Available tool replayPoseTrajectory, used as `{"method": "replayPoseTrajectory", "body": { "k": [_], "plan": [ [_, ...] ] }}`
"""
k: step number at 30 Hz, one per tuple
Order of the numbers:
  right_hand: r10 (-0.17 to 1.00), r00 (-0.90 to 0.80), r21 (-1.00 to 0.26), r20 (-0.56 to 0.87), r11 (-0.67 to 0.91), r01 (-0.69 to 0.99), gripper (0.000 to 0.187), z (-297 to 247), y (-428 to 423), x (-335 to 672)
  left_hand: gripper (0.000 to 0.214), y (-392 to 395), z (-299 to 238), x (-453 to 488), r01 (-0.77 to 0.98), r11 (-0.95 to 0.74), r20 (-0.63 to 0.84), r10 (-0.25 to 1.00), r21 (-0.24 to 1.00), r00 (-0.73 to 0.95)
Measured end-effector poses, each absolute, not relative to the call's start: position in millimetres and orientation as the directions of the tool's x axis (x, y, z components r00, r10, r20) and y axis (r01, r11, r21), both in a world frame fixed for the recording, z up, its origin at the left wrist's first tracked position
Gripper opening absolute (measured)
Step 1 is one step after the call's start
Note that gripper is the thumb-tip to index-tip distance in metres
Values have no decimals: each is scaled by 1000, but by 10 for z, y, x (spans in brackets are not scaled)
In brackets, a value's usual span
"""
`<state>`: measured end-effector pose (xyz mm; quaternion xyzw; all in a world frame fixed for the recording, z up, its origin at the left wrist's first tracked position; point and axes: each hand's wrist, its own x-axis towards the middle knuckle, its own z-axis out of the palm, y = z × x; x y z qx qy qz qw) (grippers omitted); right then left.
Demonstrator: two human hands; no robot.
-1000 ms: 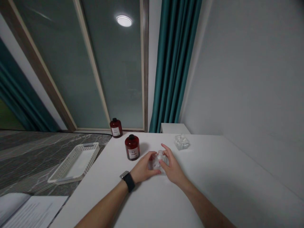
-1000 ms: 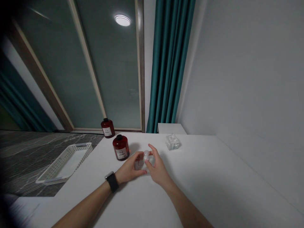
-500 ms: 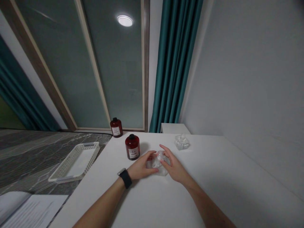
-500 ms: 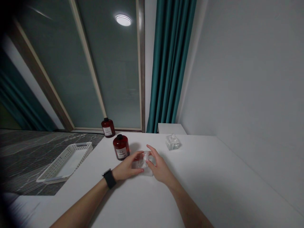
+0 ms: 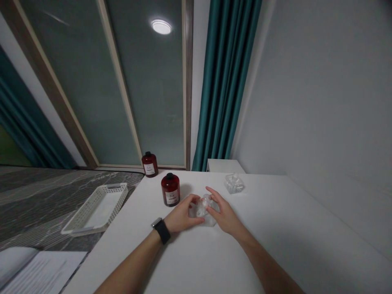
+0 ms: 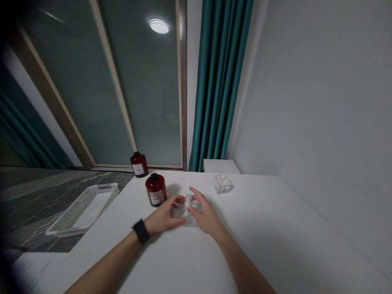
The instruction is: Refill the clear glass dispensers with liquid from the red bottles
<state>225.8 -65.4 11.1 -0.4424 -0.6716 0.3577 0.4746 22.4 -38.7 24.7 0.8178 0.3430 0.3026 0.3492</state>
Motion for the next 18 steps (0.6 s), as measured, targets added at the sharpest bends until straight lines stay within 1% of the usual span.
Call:
{"method": "replayPoseTrajectory", "body": {
  "k": [3, 6, 11, 14, 18],
  "plan": [
    [926, -193, -893, 325, 367, 261, 56, 145, -675, 2264, 58, -346, 286, 159, 327, -551, 282, 749, 768, 600],
    [921, -240, -897, 308, 365, 251, 55, 196, -703, 2273, 58, -312, 321, 116, 342, -545, 286, 764, 765, 578],
    [924, -264, -929, 278, 328, 173, 63, 224, -716, 2266, 51, -292, 327, 113, 349, -538, 270, 765, 767, 585],
    [925, -261, -941, 276, 315, 122, 67, 212, -709, 2248, 51, -291, 311, 120, 342, -540, 277, 764, 769, 583],
    [933, -239, -947, 270, 302, 111, 69, 200, -704, 2228, 51, -291, 296, 122, 350, -539, 270, 764, 766, 586]
  ]
}}
